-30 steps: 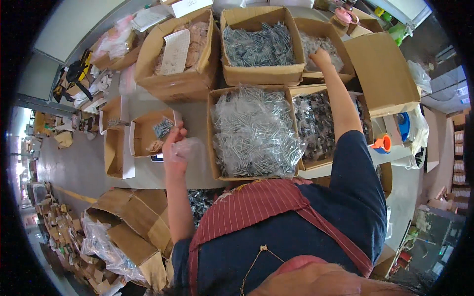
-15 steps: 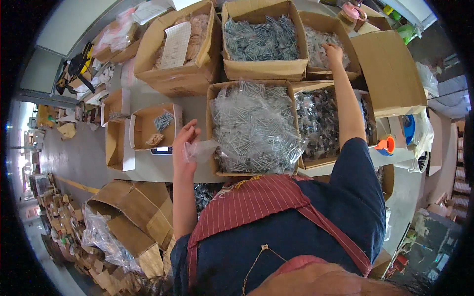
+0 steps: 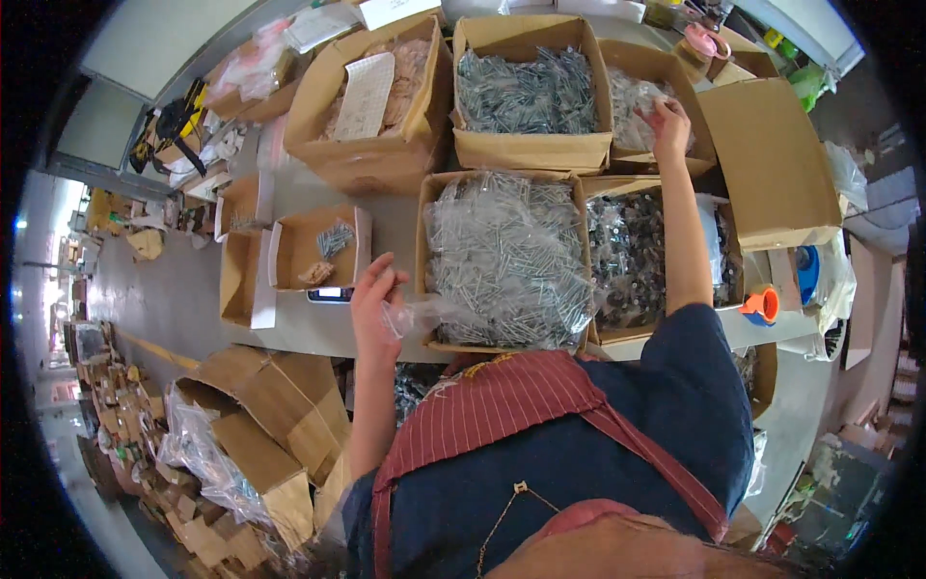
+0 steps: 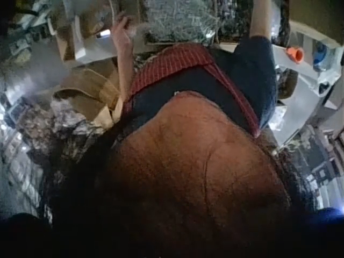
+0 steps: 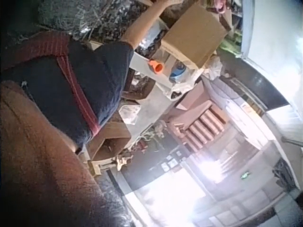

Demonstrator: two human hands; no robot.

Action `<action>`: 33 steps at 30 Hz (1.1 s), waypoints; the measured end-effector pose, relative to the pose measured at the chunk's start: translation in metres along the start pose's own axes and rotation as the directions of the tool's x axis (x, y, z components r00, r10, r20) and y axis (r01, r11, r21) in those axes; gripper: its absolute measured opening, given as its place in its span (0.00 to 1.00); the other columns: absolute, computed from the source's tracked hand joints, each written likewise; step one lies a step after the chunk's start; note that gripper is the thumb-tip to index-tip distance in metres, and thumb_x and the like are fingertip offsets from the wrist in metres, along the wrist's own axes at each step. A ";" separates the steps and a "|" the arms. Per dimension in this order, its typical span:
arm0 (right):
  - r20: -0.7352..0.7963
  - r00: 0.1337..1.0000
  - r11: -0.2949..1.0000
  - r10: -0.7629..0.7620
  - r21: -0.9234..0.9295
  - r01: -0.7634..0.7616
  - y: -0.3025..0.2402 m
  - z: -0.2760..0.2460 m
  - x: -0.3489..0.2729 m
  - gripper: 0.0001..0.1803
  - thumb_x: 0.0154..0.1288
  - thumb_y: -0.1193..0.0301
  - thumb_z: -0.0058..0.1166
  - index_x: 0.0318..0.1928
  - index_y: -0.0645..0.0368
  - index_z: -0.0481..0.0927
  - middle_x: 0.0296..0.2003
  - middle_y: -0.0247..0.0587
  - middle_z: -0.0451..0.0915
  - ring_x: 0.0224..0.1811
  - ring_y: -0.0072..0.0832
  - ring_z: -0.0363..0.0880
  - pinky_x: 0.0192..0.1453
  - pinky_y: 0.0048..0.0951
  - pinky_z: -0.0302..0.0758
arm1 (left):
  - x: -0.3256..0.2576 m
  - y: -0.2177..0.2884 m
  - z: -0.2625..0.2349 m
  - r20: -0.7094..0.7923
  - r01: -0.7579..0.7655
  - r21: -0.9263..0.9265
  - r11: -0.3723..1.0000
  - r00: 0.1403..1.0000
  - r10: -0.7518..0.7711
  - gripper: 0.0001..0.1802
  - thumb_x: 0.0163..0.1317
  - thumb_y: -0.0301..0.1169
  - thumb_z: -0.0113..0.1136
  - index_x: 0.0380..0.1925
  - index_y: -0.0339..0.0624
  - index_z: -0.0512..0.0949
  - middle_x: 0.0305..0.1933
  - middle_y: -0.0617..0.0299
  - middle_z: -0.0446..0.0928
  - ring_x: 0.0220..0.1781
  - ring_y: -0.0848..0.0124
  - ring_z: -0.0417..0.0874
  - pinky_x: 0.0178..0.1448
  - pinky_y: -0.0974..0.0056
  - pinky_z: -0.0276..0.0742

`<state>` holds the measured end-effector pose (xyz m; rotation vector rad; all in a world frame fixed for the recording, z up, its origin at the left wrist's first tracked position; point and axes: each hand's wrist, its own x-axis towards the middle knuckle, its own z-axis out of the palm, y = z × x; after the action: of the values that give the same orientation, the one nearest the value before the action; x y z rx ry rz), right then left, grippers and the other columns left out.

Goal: The person places metal hardware pieces into small plastic bags, weighs the bags on a scale, and seals them.

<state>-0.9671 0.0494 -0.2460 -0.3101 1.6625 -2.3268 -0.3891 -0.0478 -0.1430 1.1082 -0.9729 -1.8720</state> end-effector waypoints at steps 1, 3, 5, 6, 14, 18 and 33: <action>0.097 0.995 0.996 -0.018 0.083 0.010 -0.018 0.009 -0.026 0.13 0.66 0.72 0.56 0.49 0.64 0.77 0.34 0.37 0.80 0.36 0.30 0.80 0.44 0.29 0.80 | -0.006 0.002 0.004 -0.015 0.000 -0.005 1.000 1.000 0.000 0.17 0.65 0.27 0.57 0.53 0.35 0.75 0.36 0.60 0.80 0.26 0.83 0.67 0.30 0.77 0.61; 0.178 0.984 0.989 -0.023 0.146 -0.004 -0.056 0.027 -0.088 0.09 0.70 0.75 0.51 0.48 0.63 0.77 0.33 0.34 0.79 0.34 0.27 0.79 0.41 0.25 0.79 | -0.011 0.009 0.021 0.162 0.071 0.156 0.985 0.982 -0.097 0.17 0.65 0.29 0.57 0.53 0.36 0.75 0.34 0.60 0.81 0.25 0.85 0.66 0.29 0.78 0.59; 0.328 0.945 0.997 -0.006 0.075 -0.020 -0.098 0.051 -0.148 0.07 0.72 0.75 0.49 0.47 0.62 0.76 0.32 0.33 0.79 0.35 0.25 0.80 0.39 0.27 0.80 | -0.014 0.007 0.036 0.248 0.061 0.242 0.968 0.961 -0.122 0.17 0.65 0.30 0.58 0.53 0.36 0.76 0.34 0.61 0.82 0.24 0.85 0.65 0.28 0.79 0.58; 0.471 0.882 0.998 0.014 0.047 -0.040 -0.104 0.049 -0.163 0.08 0.73 0.74 0.48 0.49 0.62 0.75 0.33 0.36 0.80 0.37 0.25 0.82 0.39 0.26 0.80 | -0.014 0.006 0.045 0.342 0.036 0.322 0.946 0.927 -0.152 0.18 0.65 0.31 0.58 0.53 0.37 0.76 0.34 0.61 0.82 0.23 0.85 0.64 0.28 0.79 0.57; 0.737 0.646 0.945 0.201 0.027 -0.325 -0.126 0.080 -0.277 0.09 0.75 0.71 0.44 0.49 0.62 0.72 0.39 0.47 0.82 0.34 0.36 0.85 0.34 0.32 0.82 | -0.021 0.001 0.101 0.556 0.030 0.357 0.934 0.796 -0.238 0.18 0.67 0.35 0.59 0.53 0.36 0.76 0.33 0.61 0.82 0.20 0.86 0.64 0.26 0.79 0.56; 0.729 0.610 0.903 0.310 -0.025 -0.429 -0.122 0.085 -0.304 0.10 0.74 0.68 0.47 0.49 0.61 0.73 0.39 0.44 0.82 0.30 0.32 0.83 0.31 0.30 0.79 | -0.024 -0.003 0.100 0.537 0.045 0.178 0.983 0.833 -0.135 0.15 0.67 0.36 0.61 0.48 0.40 0.77 0.32 0.63 0.82 0.22 0.87 0.64 0.26 0.78 0.57; 0.535 0.817 0.931 0.216 -0.366 -0.006 -0.108 0.054 -0.283 0.12 0.71 0.73 0.50 0.51 0.65 0.78 0.43 0.40 0.83 0.40 0.26 0.82 0.45 0.27 0.78 | -0.006 -0.002 0.037 0.146 -0.051 -0.230 0.972 0.986 0.086 0.08 0.64 0.24 0.59 0.42 0.37 0.80 0.32 0.61 0.80 0.27 0.82 0.72 0.31 0.76 0.64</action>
<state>-0.6925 0.1291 -0.1321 -0.8595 1.6941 -1.6024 -0.4209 -0.0331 -0.1305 0.7947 -0.8463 -1.9787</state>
